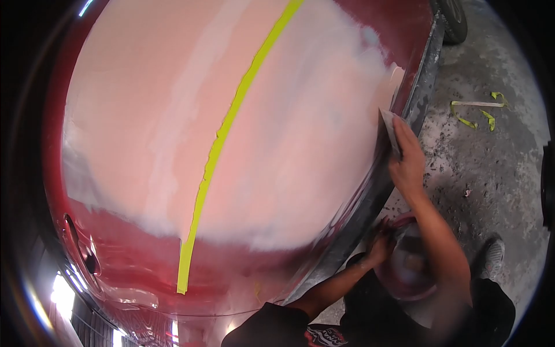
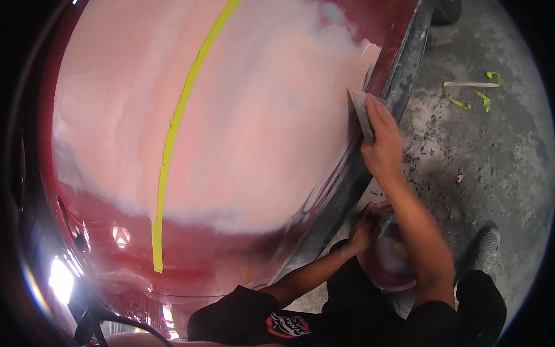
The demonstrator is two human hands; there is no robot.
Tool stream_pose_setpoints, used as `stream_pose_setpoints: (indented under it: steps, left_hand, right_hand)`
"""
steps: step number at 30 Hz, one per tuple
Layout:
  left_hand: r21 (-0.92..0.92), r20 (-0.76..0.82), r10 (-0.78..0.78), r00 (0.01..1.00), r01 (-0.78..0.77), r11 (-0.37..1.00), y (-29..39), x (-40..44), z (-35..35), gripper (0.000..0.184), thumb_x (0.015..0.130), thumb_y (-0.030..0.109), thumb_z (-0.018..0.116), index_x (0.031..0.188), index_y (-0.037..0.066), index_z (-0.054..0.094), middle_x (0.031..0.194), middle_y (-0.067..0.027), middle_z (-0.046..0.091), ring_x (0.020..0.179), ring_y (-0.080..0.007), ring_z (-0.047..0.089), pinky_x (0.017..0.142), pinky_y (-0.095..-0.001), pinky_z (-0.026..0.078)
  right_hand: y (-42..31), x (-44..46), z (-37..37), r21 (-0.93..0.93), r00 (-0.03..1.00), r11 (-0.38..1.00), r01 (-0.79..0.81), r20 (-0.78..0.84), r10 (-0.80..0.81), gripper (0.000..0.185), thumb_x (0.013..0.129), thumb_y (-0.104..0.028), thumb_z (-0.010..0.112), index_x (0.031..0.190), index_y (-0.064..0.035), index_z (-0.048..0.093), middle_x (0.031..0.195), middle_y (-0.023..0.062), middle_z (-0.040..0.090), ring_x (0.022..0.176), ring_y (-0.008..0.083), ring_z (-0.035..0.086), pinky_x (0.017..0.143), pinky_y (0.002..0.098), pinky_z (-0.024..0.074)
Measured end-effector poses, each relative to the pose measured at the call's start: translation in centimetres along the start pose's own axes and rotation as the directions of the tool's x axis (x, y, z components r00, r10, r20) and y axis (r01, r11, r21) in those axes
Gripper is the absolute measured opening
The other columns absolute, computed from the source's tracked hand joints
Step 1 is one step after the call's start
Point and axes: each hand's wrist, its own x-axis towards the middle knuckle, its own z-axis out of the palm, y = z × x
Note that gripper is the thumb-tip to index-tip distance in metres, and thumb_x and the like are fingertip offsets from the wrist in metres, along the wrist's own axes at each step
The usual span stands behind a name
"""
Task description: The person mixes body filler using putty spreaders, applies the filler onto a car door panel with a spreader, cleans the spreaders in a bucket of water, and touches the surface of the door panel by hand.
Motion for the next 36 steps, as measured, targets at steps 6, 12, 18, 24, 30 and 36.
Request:
stream_pose_setpoints:
  steps: [6,12,18,24,30,36]
  left_hand:
    - [-0.136,-0.117,0.071,0.991,-0.086,0.987,0.4,-0.1,-0.3,0.045,0.077,0.005,0.058,0.122,0.003,0.056,0.138,-0.0247,0.04,0.135,-0.0405,0.03,0.108,-0.0448,0.031]
    - [-0.148,-0.093,-0.014,0.996,0.0,0.989,0.7,-0.2,-0.5,0.046,0.077,0.005,0.058,0.123,0.004,0.056,0.141,-0.0223,0.039,0.136,-0.0395,0.027,0.109,-0.0443,0.031]
    - [-0.001,-0.073,0.048,0.996,-0.048,0.999,0.1,0.1,0.0,0.044,0.078,0.01,0.059,0.122,0.004,0.056,0.14,-0.0226,0.038,0.134,-0.0387,0.031,0.108,-0.0422,0.032]
    - [-0.073,0.031,-0.058,0.998,0.06,0.996,0.0,0.2,0.3,0.043,0.08,0.019,0.058,0.121,0.004,0.057,0.141,-0.0215,0.037,0.132,-0.037,0.034,0.107,-0.0419,0.033]
    - [-0.109,-0.142,0.055,0.988,-0.071,0.992,0.6,-0.2,-0.4,0.041,0.08,0.013,0.058,0.12,0.002,0.057,0.14,-0.0228,0.039,0.135,-0.0398,0.03,0.107,-0.0434,0.033]
    - [-0.143,-0.142,0.088,0.986,-0.109,0.984,-0.1,0.3,0.2,0.046,0.077,0.003,0.057,0.123,0.003,0.056,0.136,-0.0207,0.044,0.137,-0.043,0.023,0.11,-0.0465,0.029]
  right_hand:
    - [-0.2,7.9,-2.9,0.282,0.986,0.949,-0.14,-0.048,0.16,0.062,0.078,0.01,0.047,0.134,-0.0164,0.049,0.129,0.0127,0.053,0.119,0.0309,0.051,0.099,0.0363,0.0406]
    - [2.5,10.9,-1.1,0.333,0.997,0.942,-0.035,0.079,0.009,0.067,0.074,0.013,0.044,0.134,-0.0188,0.05,0.121,0.0099,0.055,0.117,0.0267,0.052,0.1,0.0321,0.0391]
    - [-1.3,3.6,0.3,0.192,0.997,0.981,0.002,0.071,-0.016,0.076,0.064,0.016,0.052,0.133,-0.0169,0.05,0.127,0.0126,0.048,0.122,0.0304,0.046,0.104,0.0341,0.0374]
    - [-6.2,-2.8,-0.4,0.207,0.979,0.973,-0.107,0.192,0.067,0.077,0.063,0.016,0.054,0.133,-0.0161,0.05,0.128,0.012,0.046,0.121,0.0309,0.044,0.104,0.037,0.0372]
    - [-0.4,3.6,-3.7,0.187,1.0,0.982,-0.016,-0.013,0.019,0.075,0.067,0.017,0.045,0.133,-0.0186,0.051,0.127,0.0115,0.056,0.122,0.0277,0.051,0.101,0.0354,0.0403]
    - [1.9,9.7,-0.9,0.181,0.998,0.983,0.044,-0.043,-0.036,0.073,0.071,0.015,0.045,0.134,-0.0203,0.05,0.128,0.0096,0.056,0.121,0.0254,0.052,0.102,0.0321,0.0396]
